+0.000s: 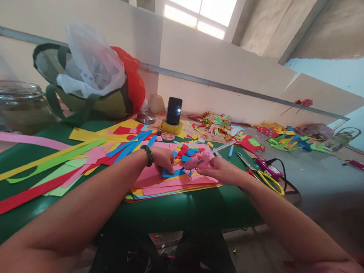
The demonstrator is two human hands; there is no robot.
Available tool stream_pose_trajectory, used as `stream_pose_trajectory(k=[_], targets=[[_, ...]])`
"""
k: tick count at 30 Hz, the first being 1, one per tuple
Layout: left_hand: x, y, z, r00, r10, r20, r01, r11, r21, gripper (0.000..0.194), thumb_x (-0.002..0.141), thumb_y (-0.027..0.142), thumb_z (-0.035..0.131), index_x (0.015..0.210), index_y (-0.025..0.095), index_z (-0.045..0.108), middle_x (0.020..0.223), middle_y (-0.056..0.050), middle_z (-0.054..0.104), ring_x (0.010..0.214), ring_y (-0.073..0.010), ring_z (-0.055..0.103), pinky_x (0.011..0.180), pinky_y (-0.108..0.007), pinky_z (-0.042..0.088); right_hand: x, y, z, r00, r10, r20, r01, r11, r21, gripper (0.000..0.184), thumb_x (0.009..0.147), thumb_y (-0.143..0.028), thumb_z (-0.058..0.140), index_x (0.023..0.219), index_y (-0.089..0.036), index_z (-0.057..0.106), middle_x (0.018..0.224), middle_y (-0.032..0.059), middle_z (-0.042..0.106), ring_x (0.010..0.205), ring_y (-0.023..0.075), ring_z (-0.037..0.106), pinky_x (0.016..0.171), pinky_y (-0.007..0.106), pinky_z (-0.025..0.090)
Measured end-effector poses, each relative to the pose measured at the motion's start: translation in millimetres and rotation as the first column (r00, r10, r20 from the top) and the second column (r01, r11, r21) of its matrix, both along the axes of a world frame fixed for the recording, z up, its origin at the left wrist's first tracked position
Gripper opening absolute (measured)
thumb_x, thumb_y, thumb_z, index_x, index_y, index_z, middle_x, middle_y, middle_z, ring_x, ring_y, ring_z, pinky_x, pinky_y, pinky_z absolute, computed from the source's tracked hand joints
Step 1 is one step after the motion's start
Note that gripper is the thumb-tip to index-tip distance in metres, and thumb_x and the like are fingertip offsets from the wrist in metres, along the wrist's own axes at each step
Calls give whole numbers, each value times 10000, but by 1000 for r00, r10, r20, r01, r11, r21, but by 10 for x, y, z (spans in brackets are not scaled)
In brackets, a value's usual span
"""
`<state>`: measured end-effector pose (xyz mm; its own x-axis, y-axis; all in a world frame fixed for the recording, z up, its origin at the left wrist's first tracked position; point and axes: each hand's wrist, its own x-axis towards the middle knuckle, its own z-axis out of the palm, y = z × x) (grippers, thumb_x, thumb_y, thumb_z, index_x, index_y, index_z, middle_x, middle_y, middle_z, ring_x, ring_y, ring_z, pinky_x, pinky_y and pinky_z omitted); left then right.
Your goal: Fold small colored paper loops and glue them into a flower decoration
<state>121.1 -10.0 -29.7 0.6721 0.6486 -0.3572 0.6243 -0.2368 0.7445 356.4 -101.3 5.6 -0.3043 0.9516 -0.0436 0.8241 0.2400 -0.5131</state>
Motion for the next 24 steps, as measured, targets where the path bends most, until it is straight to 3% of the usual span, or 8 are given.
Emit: stream_pose_trajectory(k=[3, 7, 10, 18, 24], targets=[[16, -36, 55, 997, 66, -35, -66, 998, -5, 236, 404, 243, 831, 423, 192, 601, 404, -16, 569, 346, -163, 526, 344, -228, 401, -2, -9, 42, 992, -1, 130, 10, 998, -69, 563, 709, -725, 568, 580, -179, 520, 510, -49, 350, 500, 92, 334, 496, 258, 208], [53, -103, 168, 975, 33, -218, -24, 999, 45, 198, 498, 257, 778, 480, 182, 596, 440, 9, 568, 419, -136, 541, 438, -213, 446, -51, -35, 136, 972, 14, 236, 7, 996, -87, 540, 786, -687, 504, 609, -177, 515, 549, -26, 407, 524, 104, 366, 506, 263, 222], [69, -135, 205, 968, 37, -247, -20, 997, 74, 195, 528, 266, 755, 483, 185, 583, 450, 11, 564, 441, -140, 546, 451, -215, 446, -95, -48, 173, 949, 12, 316, 7, 998, -57, 488, 827, -624, 487, 638, -176, 525, 577, -13, 432, 551, 116, 394, 523, 268, 241], [57, -120, 154, 990, 70, -122, -64, 997, 53, 185, 455, 195, 785, 439, 183, 601, 408, -10, 563, 339, -152, 507, 363, -224, 383, -104, -27, 168, 941, 40, 335, -28, 999, -39, 508, 825, -644, 487, 622, -181, 528, 556, -9, 442, 547, 119, 396, 524, 268, 242], [18, -65, 18, 983, 171, 72, -172, 985, 3, 220, 393, 135, 812, 412, 191, 600, 372, -8, 549, 293, -170, 496, 329, -237, 355, -135, -68, 210, 922, 4, 388, 25, 997, -71, 526, 835, -605, 505, 527, -204, 359, 521, -28, 368, 501, 100, 357, 504, 264, 221]])
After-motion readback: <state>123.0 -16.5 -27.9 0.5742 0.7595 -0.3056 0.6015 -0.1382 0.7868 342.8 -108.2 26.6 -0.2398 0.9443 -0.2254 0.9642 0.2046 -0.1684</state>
